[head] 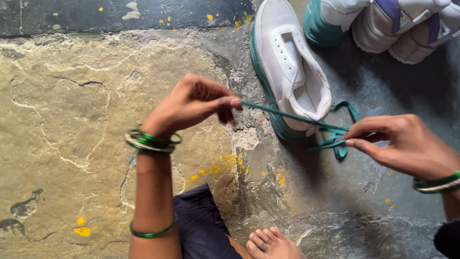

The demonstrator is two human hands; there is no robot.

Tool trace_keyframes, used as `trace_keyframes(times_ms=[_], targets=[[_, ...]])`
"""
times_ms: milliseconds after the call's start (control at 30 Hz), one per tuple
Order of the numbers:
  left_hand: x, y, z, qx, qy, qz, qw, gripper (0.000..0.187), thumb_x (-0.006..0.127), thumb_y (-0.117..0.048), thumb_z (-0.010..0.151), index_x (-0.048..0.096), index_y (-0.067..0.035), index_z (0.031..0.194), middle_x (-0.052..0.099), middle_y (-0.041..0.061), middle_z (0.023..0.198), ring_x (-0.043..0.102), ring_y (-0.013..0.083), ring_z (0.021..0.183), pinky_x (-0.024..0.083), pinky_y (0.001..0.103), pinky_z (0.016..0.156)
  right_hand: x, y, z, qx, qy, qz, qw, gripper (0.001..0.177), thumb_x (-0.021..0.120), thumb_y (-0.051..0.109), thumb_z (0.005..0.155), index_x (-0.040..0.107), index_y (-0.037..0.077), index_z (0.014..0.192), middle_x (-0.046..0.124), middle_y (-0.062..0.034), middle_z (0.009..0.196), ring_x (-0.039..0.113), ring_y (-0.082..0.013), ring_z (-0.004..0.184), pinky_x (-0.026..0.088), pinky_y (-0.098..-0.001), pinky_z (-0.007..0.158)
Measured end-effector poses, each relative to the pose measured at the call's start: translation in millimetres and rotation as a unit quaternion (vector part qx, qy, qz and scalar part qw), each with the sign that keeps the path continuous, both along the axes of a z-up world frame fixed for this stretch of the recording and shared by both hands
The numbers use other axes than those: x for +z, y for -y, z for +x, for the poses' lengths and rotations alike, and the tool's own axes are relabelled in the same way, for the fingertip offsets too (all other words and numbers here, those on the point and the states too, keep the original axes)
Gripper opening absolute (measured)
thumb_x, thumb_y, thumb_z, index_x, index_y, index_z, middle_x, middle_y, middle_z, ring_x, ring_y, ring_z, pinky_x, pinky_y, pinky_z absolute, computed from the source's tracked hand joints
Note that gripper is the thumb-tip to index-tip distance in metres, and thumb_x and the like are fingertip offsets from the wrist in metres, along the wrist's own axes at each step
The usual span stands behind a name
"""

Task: The person unties and removes the laces from a white sneaker, then re-laces the same shoe by threading the laces through the eyelets and tying a knot. Other shoes are visible nearby but not handled.

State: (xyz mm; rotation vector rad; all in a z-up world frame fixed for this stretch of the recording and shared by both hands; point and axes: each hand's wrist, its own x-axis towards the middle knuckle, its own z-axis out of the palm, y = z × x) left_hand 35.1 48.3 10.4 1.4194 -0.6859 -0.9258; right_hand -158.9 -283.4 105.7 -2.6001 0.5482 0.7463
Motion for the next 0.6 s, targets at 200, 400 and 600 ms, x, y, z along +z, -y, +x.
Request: trace_keyframes(times_ms=[200,400,600], targets=[[-13,15,4,0.198,0.138,-0.061,0.969,0.014,0.079,-0.014,0.093,0.079,-0.006,0.105,0.08,0.01,0.095,0.077,0.0107,0.081,0.066,0.026,0.071,9,49,-24,0.073,0.298,0.069,0.949,0.015,0.067,0.017,0.102,0.07,0.007,0.114,0.072,-0.0099,0.117,0.072,-0.0133,0.103,0.06,-0.028,0.098],[-30,11,9,0.383,0.108,-0.088,0.913,0.008,0.08,-0.014,0.096,0.076,-0.008,0.098,0.079,0.009,0.092,0.076,0.0121,0.077,0.064,0.026,0.066,1,40,-9,0.186,0.484,-0.114,0.847,0.026,0.053,-0.004,0.109,0.056,-0.006,0.135,0.058,-0.0216,0.142,0.063,-0.0296,0.127,0.052,-0.035,0.114],[-47,-44,36,0.763,0.044,-0.145,0.629,0.006,0.064,-0.013,0.102,0.068,-0.008,0.101,0.071,0.007,0.093,0.068,0.0136,0.07,0.059,0.028,0.054,7,-19,45,0.285,0.506,0.055,0.812,0.016,0.072,-0.004,0.093,0.069,0.005,0.105,0.071,-0.0122,0.117,0.07,-0.0247,0.115,0.058,-0.0371,0.106]])
